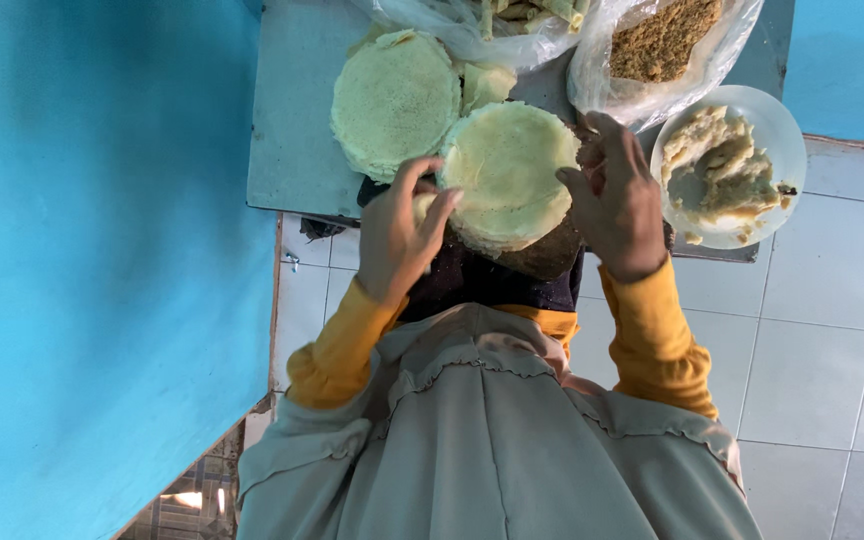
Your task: The person sits at a table and peels thin outer skin layers off round pale cake discs by hand, one disc at a time. They pull the translucent layer away, set the peeled layer aside, and stack the peeled discs with a pile of already peeled cakes nearby.
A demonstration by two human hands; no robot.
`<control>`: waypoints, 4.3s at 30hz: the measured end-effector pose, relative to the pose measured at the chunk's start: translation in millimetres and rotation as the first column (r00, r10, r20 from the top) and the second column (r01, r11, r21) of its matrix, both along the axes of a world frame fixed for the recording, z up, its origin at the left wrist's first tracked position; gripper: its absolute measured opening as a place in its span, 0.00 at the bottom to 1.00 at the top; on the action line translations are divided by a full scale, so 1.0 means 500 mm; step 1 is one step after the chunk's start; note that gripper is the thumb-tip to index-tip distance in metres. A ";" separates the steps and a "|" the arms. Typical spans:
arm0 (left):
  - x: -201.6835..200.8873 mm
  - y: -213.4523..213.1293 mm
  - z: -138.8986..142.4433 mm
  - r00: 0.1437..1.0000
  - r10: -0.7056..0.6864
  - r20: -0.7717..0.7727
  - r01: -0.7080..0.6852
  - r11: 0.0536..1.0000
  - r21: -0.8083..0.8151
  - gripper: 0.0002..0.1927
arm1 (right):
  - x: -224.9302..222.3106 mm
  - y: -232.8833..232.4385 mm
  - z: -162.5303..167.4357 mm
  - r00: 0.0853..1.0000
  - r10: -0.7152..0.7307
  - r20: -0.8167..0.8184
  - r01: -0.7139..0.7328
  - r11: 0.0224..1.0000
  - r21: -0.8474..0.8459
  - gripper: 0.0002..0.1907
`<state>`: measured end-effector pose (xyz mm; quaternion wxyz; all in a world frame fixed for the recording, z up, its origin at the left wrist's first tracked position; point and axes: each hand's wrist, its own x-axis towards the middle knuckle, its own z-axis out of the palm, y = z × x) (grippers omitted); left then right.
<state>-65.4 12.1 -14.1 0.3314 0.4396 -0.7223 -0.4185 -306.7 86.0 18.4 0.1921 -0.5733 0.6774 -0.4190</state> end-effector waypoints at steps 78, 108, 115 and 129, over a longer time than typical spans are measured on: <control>-0.051 -0.003 -0.112 0.968 -0.247 0.047 0.248 0.910 -0.331 0.40 | -0.006 0.013 -0.120 0.989 0.148 -0.007 -0.148 0.988 -0.052 0.31; 0.131 -0.254 0.006 0.699 0.109 -0.707 -0.037 0.992 0.117 0.27 | -0.020 0.006 -0.085 0.964 0.154 0.218 -0.146 0.988 -0.055 0.30; 0.087 -0.143 0.049 0.742 0.001 -0.671 0.232 0.938 0.257 0.29 | 0.056 -0.067 0.017 0.356 0.689 0.631 -0.389 0.723 -0.570 0.37; -0.074 0.057 -0.139 0.122 0.448 -0.886 0.584 0.689 0.429 0.13 | 0.092 -0.046 -0.016 0.337 0.151 0.929 0.091 0.977 -0.191 0.36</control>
